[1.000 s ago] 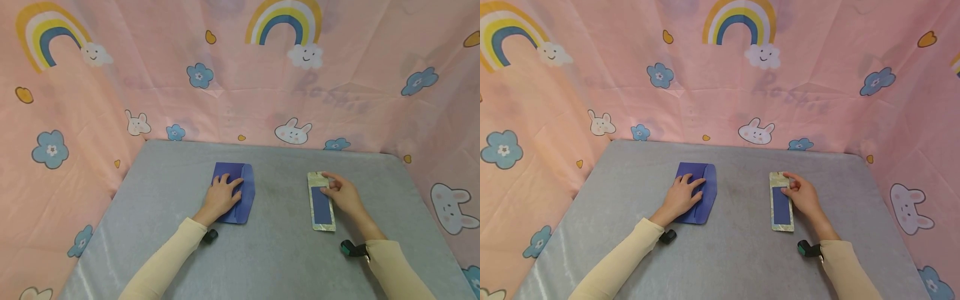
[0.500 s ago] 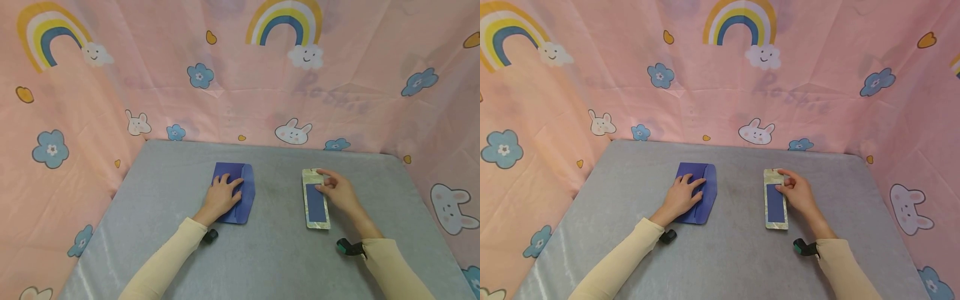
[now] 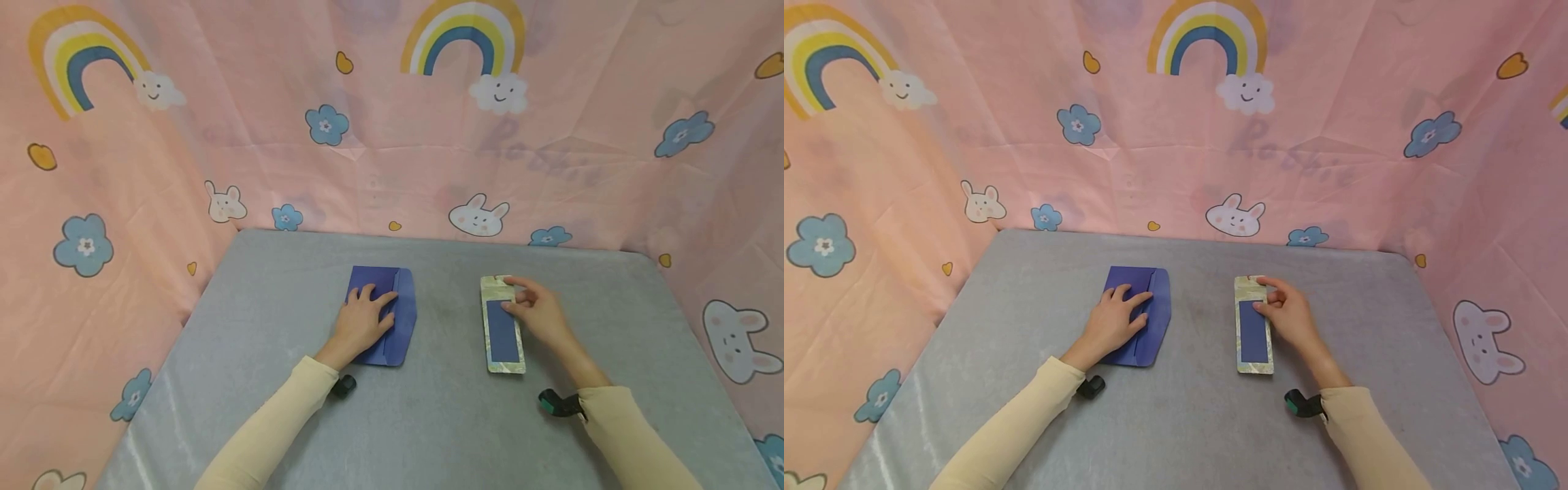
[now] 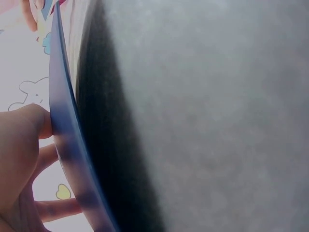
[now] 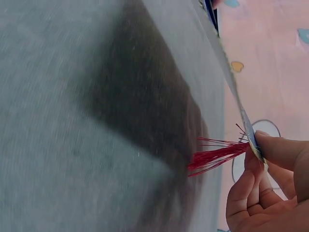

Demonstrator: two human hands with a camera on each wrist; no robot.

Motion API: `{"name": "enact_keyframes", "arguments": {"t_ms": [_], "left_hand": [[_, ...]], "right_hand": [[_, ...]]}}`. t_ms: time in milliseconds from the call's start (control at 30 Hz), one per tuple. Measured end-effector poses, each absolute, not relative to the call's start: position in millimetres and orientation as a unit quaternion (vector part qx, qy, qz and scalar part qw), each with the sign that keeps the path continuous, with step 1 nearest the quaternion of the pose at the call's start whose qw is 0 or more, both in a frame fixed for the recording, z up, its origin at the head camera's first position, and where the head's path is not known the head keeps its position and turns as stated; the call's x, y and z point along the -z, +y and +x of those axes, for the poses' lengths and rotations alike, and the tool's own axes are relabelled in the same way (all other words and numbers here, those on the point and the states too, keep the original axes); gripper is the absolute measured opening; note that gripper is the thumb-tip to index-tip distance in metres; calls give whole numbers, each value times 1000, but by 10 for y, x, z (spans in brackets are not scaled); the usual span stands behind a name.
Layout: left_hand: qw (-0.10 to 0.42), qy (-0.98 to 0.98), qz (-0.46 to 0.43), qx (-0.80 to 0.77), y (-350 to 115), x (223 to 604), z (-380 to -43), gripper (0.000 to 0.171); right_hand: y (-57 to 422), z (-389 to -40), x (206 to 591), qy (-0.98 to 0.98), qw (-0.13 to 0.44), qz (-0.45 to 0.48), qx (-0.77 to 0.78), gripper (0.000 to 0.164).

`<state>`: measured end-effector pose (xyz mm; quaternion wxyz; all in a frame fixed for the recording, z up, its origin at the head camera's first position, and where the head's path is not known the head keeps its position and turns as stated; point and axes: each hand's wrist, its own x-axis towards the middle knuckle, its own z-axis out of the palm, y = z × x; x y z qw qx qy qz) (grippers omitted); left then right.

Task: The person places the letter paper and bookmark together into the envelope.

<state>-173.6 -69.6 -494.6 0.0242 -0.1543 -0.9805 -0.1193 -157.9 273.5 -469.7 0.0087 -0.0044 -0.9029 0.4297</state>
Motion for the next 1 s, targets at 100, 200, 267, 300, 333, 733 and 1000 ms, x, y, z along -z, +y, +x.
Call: {"name": "enact_keyframes", "arguments": {"t_ms": [100, 200, 267, 300, 333, 733, 1000], "left_hand": [[25, -980, -154, 119, -695, 4941, -1735, 45], [25, -980, -154, 120, -695, 4936, -1735, 45], [24, -981, -154, 120, -695, 4933, -1736, 45], [22, -981, -153, 119, -696, 4932, -1737, 45], [20, -981, -153, 119, -697, 4932, -1738, 45], [16, -981, -154, 118, -696, 4936, -1743, 46], [20, -980, -155, 121, -698, 4936, -1735, 46]], "right_hand": [[2694, -1594, 4706, -902, 0, -7, -431, 50], [2647, -1602, 4706, -903, -10, -10, -430, 50], [2613, -1606, 4706, -902, -15, -11, -431, 50], [2597, -1608, 4708, -902, -17, -11, -431, 50], [2581, -1612, 4711, -902, -17, -10, -432, 50], [2400, -1674, 4728, -880, -37, -5, -474, 51], [2260, -1703, 4728, -870, -44, 8, -491, 49]]}}
